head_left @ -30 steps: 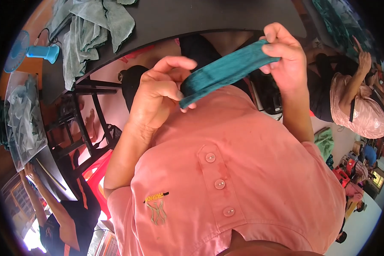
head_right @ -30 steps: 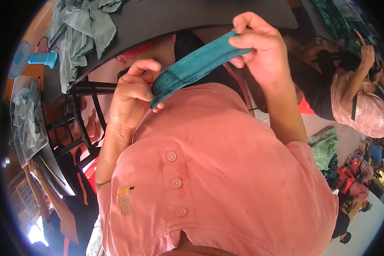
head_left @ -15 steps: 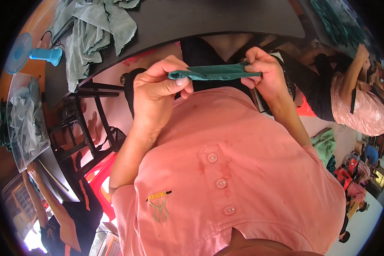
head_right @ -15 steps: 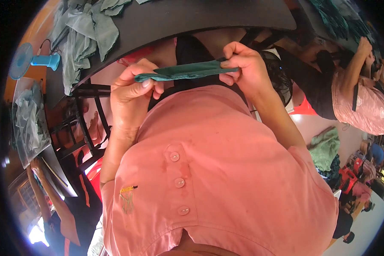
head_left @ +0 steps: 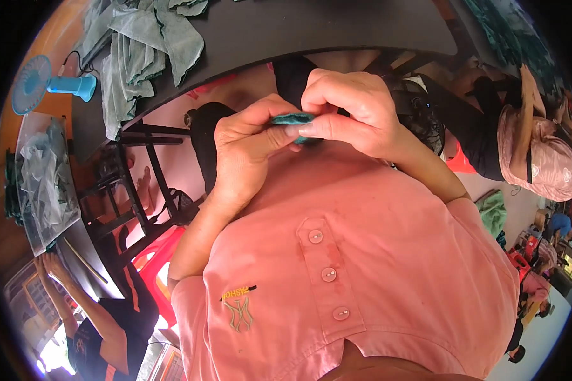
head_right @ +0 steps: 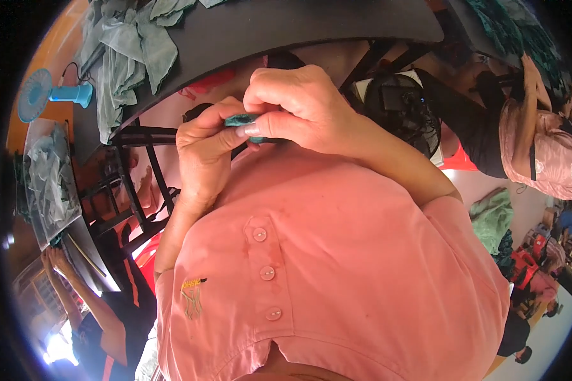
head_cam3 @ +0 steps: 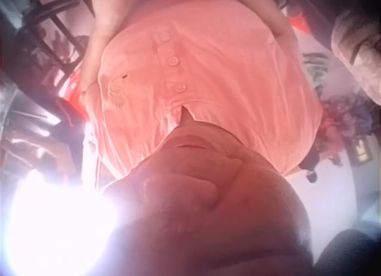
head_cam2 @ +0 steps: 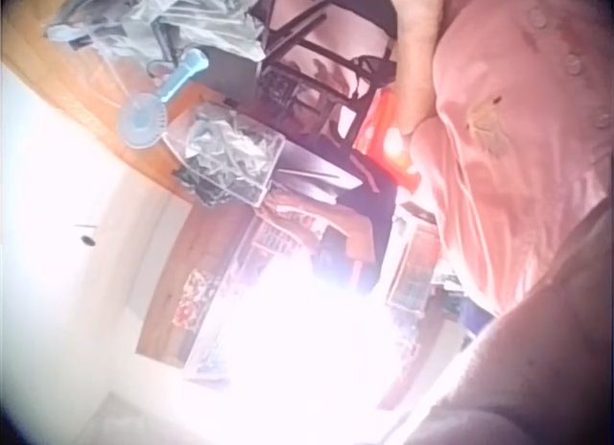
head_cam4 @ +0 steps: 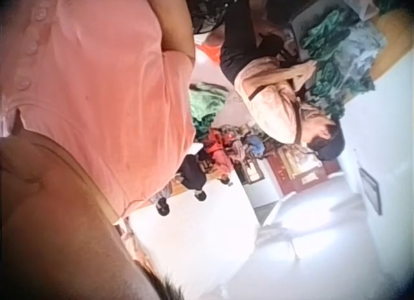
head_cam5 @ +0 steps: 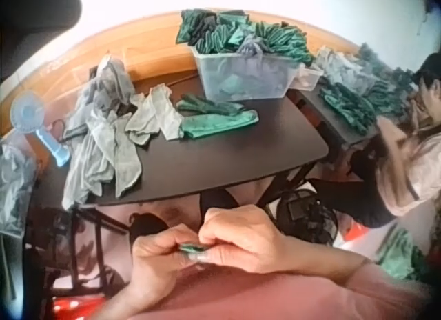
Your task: The recorder is turning small fabric pieces or tubes right-side out as part of a manufacturing process.
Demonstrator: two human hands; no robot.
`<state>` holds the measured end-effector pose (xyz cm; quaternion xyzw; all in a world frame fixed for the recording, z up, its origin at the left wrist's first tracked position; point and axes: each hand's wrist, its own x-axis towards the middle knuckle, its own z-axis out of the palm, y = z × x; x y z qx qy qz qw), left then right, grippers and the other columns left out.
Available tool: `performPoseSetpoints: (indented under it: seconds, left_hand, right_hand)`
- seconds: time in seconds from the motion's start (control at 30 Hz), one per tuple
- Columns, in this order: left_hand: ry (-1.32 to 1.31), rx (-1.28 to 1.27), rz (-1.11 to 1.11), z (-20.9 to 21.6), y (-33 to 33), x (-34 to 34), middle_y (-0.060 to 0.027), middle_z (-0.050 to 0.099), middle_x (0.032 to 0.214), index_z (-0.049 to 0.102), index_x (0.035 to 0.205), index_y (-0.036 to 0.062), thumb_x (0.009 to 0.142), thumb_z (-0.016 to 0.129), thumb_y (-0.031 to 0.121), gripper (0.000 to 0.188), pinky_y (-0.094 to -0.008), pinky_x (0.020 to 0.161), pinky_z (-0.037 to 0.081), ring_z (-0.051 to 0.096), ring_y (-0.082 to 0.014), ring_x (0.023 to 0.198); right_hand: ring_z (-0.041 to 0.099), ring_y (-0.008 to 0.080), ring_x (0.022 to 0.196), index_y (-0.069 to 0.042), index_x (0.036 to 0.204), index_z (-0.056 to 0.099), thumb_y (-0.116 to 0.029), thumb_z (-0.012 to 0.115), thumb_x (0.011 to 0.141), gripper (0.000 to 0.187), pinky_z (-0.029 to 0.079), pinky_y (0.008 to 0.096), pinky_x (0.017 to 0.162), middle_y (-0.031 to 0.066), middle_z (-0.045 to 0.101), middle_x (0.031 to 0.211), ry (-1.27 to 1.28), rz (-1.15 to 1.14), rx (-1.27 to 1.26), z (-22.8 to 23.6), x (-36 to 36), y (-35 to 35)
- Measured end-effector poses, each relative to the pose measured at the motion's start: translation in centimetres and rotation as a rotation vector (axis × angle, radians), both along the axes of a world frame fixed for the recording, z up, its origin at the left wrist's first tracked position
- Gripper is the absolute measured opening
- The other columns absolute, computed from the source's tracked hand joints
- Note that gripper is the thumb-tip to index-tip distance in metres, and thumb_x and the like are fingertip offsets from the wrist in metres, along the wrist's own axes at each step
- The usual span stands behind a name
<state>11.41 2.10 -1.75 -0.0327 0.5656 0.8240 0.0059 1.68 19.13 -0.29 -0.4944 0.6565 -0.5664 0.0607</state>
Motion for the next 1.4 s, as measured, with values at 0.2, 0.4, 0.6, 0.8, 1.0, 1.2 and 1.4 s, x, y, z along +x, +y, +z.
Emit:
performPoseSetpoints:
  seconds: [0.2,0.4,0.6,0.8,1.0,1.2,1.4]
  left_hand:
    - [-0.064,-0.232,0.006,-0.5,0.1,-0.1,-0.004,0.062,0.087,0.068,0.095,-0.0037,0.085,0.065,-0.003,0.01,-0.0226,0.068,0.048,0.06,-0.0109,0.077]
    - [0.279,-0.417,0.074,0.7,-0.8,-0.9,-0.0028,0.06,0.084,0.066,0.095,-0.0009,0.082,0.067,-0.007,0.015,-0.0204,0.063,0.044,0.058,-0.0087,0.073]
    - [0.129,-0.244,0.018,2.8,-1.1,-0.9,-0.0023,0.058,0.085,0.062,0.091,-0.0014,0.081,0.061,-0.014,0.016,-0.0191,0.057,0.039,0.049,-0.0054,0.067]
    - [0.239,-0.48,0.005,5.1,-1.6,-1.7,-0.0045,0.06,0.084,0.063,0.092,-0.0014,0.076,0.059,-0.017,0.023,-0.0214,0.057,0.041,0.053,-0.0083,0.068]
    - [0.434,-0.765,-0.033,5.0,-2.2,-3.9,-0.0093,0.059,0.075,0.062,0.074,-0.003,0.063,0.051,-0.014,0.019,-0.0265,0.062,0.042,0.055,-0.0189,0.07]
    - [0.294,-0.462,0.058,5.4,-4.5,-7.0,-0.0104,0.064,0.081,0.061,0.072,-0.0035,0.061,0.055,-0.016,0.018,-0.0252,0.07,0.045,0.057,-0.016,0.075]
    - [0.563,-0.831,0.215,11.7,-6.5,-16.8,-0.0061,0.067,0.089,0.065,0.077,-0.0017,0.064,0.062,-0.012,0.017,-0.0263,0.078,0.048,0.06,-0.0143,0.078]
  right_hand:
    - [0.049,0.016,0.058,-0.001,0.078,0.054,0.0,0.069,0.076,0.015,0.039,0.0289,0.053,0.0061,0.052,0.067,-0.111,-0.035,-0.044,-0.9,0.0,0.0]
    - [0.049,0.0142,0.059,-0.002,0.079,0.054,0.002,0.068,0.073,0.016,0.039,0.0291,0.054,0.0054,0.052,0.068,-0.049,-0.055,0.055,-0.7,-0.6,0.1]
    - [0.058,0.0195,0.082,0.0,0.101,0.059,-0.013,0.075,0.074,0.034,0.046,0.0301,0.075,0.0075,0.062,0.094,-0.23,0.1,0.102,-2.3,-1.5,-0.2]
    - [0.06,0.0161,0.077,0.001,0.096,0.061,-0.015,0.069,0.082,0.022,0.045,0.0298,0.07,0.0075,0.064,0.082,-0.505,0.246,0.204,-2.8,-1.5,1.1]
    - [0.059,0.0116,0.078,0.0,0.094,0.062,-0.012,0.068,0.083,0.017,0.045,0.027,0.071,0.0042,0.064,0.083,-0.695,0.164,0.215,-5.9,0.2,2.0]
    - [0.057,0.0137,0.065,0.001,0.078,0.059,0.003,0.07,0.076,0.011,0.044,0.0258,0.059,0.0067,0.061,0.073,-0.305,-0.203,-0.054,-0.3,-4.9,6.3]
    - [0.06,0.0233,0.066,0.004,0.082,0.062,-0.002,0.07,0.078,0.01,0.046,0.0307,0.059,0.0109,0.062,0.077,0.671,-0.475,-0.13,7.3,-14.8,4.4]
